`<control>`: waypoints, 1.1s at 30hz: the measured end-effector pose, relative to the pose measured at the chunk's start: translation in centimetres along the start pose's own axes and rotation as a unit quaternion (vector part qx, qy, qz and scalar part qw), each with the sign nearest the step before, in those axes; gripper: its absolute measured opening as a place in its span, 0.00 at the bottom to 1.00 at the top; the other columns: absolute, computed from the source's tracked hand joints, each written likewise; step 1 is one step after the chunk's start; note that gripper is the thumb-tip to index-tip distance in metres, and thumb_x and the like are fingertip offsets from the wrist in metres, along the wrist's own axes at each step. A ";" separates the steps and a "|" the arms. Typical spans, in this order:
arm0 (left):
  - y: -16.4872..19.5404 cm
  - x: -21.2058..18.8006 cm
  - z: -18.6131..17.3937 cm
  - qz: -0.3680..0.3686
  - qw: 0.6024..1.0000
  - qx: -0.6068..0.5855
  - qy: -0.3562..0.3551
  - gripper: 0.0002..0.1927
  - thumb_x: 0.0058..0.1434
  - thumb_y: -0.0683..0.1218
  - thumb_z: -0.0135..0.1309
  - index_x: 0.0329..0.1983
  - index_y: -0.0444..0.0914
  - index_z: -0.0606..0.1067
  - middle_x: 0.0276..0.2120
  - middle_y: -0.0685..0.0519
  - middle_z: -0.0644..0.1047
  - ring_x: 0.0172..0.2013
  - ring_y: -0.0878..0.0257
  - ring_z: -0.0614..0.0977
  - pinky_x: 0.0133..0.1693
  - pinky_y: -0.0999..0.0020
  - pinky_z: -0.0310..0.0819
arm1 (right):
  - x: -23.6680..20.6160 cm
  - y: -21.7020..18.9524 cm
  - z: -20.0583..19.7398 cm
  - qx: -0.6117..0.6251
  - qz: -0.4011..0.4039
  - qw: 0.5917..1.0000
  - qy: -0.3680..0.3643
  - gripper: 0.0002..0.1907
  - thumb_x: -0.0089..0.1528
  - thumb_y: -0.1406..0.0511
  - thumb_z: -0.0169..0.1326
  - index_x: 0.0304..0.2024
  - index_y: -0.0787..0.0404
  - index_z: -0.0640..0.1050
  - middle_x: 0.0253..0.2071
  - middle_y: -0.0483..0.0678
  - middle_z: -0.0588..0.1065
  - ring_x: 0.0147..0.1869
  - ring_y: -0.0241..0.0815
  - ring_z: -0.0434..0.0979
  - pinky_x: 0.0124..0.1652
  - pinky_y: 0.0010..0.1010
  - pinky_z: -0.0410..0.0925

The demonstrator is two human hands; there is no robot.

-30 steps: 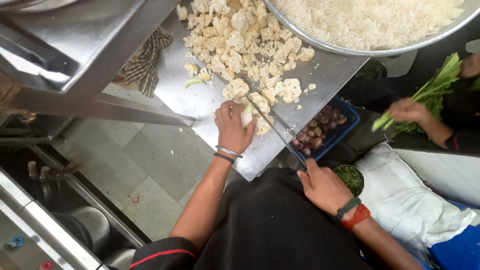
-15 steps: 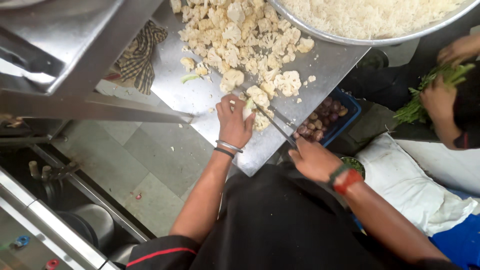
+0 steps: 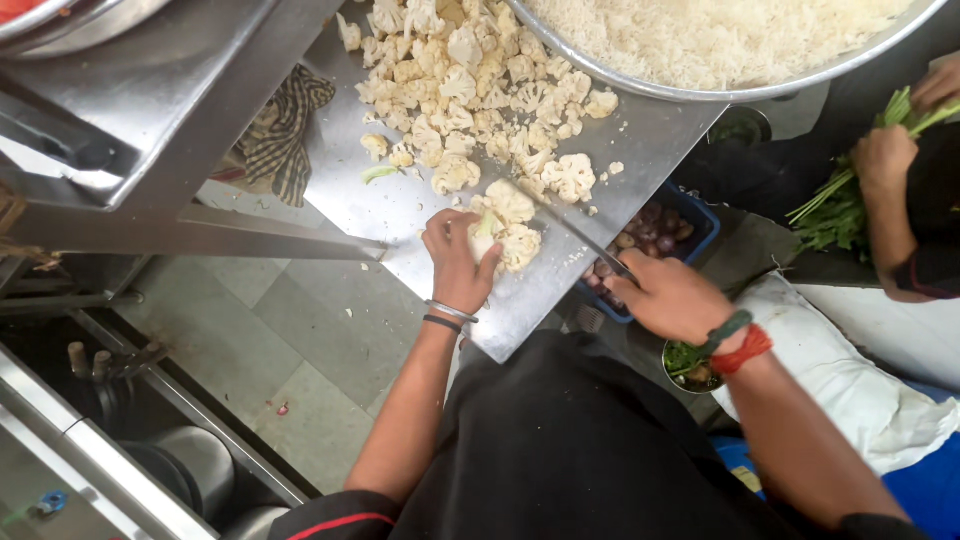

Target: The person cuts cauliflower into florets on a stainless steel prep table, holding each piece with the left hand and slicing with a knife in the right hand, working through pieces one at a time and pushing cut florets aside. A coworker beside the table trims green vegetable stalks.

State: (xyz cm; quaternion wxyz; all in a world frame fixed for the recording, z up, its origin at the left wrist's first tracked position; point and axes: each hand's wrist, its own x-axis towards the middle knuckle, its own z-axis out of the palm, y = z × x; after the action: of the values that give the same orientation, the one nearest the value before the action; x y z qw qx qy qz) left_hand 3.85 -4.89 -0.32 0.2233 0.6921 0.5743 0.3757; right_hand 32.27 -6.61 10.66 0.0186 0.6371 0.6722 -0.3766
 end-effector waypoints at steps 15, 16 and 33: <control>-1.1 0.1 0.5 0.006 1.000 -0.022 0.000 0.28 0.57 0.48 0.65 0.58 0.37 0.70 0.60 0.44 0.68 0.61 0.44 0.67 0.61 0.50 0.54 | -1.4 0.5 1.9 -0.027 0.026 0.996 0.079 0.14 0.63 0.56 0.51 0.44 0.59 0.73 0.29 0.64 0.78 0.39 0.70 0.79 0.42 0.60 0.68; -1.2 0.1 0.4 0.000 0.999 -0.033 0.005 0.28 0.57 0.48 0.65 0.59 0.38 0.70 0.60 0.44 0.68 0.61 0.45 0.67 0.62 0.50 0.55 | -1.4 0.3 2.0 -0.034 0.032 0.995 0.085 0.14 0.63 0.57 0.52 0.45 0.59 0.73 0.29 0.64 0.78 0.38 0.70 0.78 0.42 0.60 0.68; -0.3 0.3 0.3 -0.006 1.000 -0.003 0.004 0.28 0.51 0.44 0.67 0.53 0.35 0.70 0.59 0.41 0.67 0.56 0.44 0.66 0.59 0.52 0.58 | 3.6 -1.9 4.2 0.065 -0.025 0.979 0.190 0.20 0.62 0.54 0.60 0.40 0.65 0.73 0.33 0.63 0.78 0.41 0.66 0.80 0.41 0.51 0.71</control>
State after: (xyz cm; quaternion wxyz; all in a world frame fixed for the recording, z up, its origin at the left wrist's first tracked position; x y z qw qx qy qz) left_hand 3.93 -4.46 -0.62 0.2256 0.6861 0.5784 0.3793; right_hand 28.07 -5.65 6.74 -0.1608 0.6798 0.6535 -0.2915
